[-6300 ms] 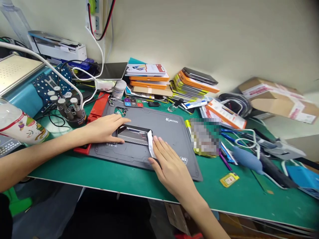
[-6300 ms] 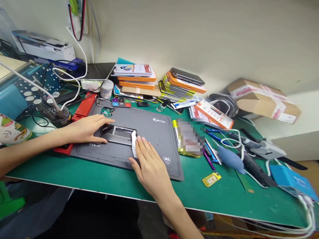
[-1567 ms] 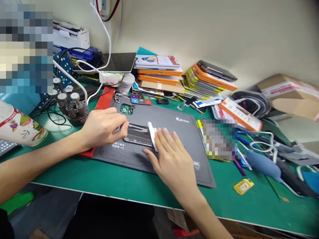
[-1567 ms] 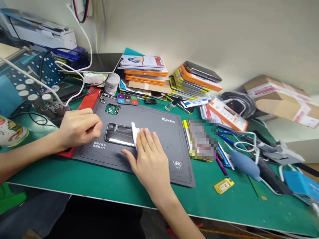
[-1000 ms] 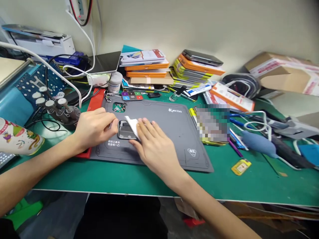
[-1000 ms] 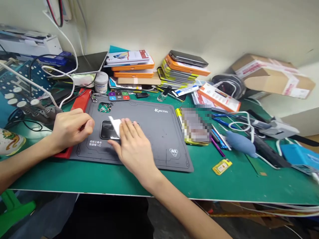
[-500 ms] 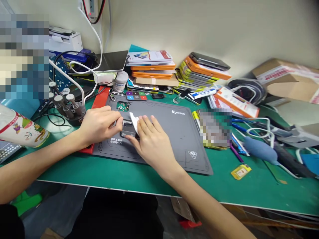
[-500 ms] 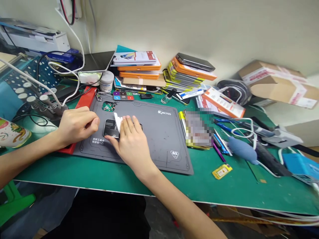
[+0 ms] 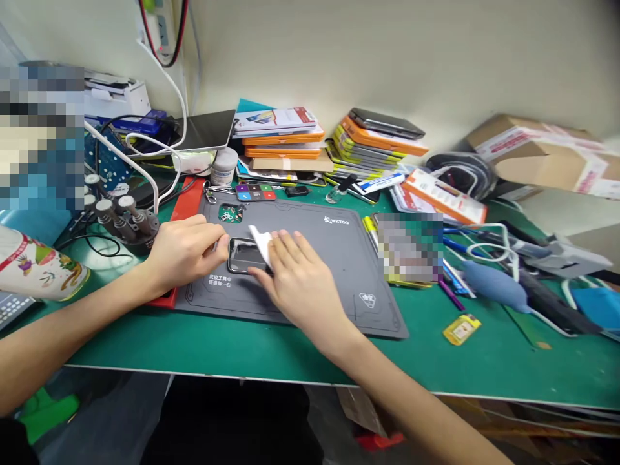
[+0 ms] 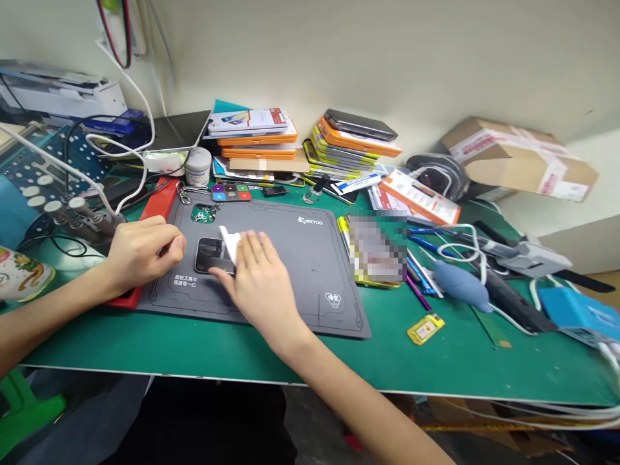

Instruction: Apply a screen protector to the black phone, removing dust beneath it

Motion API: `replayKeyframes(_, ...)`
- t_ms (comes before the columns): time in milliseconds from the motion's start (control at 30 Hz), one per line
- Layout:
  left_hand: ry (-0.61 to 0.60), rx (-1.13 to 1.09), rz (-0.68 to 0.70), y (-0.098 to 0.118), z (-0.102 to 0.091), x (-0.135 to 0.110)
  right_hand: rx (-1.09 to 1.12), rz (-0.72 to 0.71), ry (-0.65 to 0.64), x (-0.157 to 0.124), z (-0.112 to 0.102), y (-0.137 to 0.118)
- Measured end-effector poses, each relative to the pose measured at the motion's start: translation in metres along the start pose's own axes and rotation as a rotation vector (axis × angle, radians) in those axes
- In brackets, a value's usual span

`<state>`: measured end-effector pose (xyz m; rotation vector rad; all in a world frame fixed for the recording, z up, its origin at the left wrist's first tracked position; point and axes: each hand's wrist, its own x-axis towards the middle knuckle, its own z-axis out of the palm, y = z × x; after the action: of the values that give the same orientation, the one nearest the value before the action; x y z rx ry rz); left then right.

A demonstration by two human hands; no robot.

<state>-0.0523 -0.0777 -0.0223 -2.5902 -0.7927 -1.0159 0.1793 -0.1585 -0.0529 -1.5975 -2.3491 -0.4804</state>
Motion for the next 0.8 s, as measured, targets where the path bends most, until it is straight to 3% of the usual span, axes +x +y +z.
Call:
replayKeyframes(100,0.006,0.004,-0.008,0.001,0.001,-0.001,0.014,0.015,0.004,-0.011,0.001,0.023)
replayKeyframes(200,-0.002,0.004,-0.018,0.001,0.002,-0.001,0.001,0.006,-0.005,-0.011,0.003,0.028)
replayKeyframes(400,-0.016,0.0,-0.016,0.001,0.001,-0.001,0.015,0.024,-0.044,0.012,0.005,-0.006)
replayKeyframes(600,-0.035,-0.003,-0.011,-0.001,-0.003,0.001,0.113,-0.05,-0.039,0.032,0.006,-0.045)
replayKeyframes(800,-0.047,0.001,-0.01,-0.004,-0.005,0.003,0.054,-0.063,-0.036,0.037,0.002,-0.042)
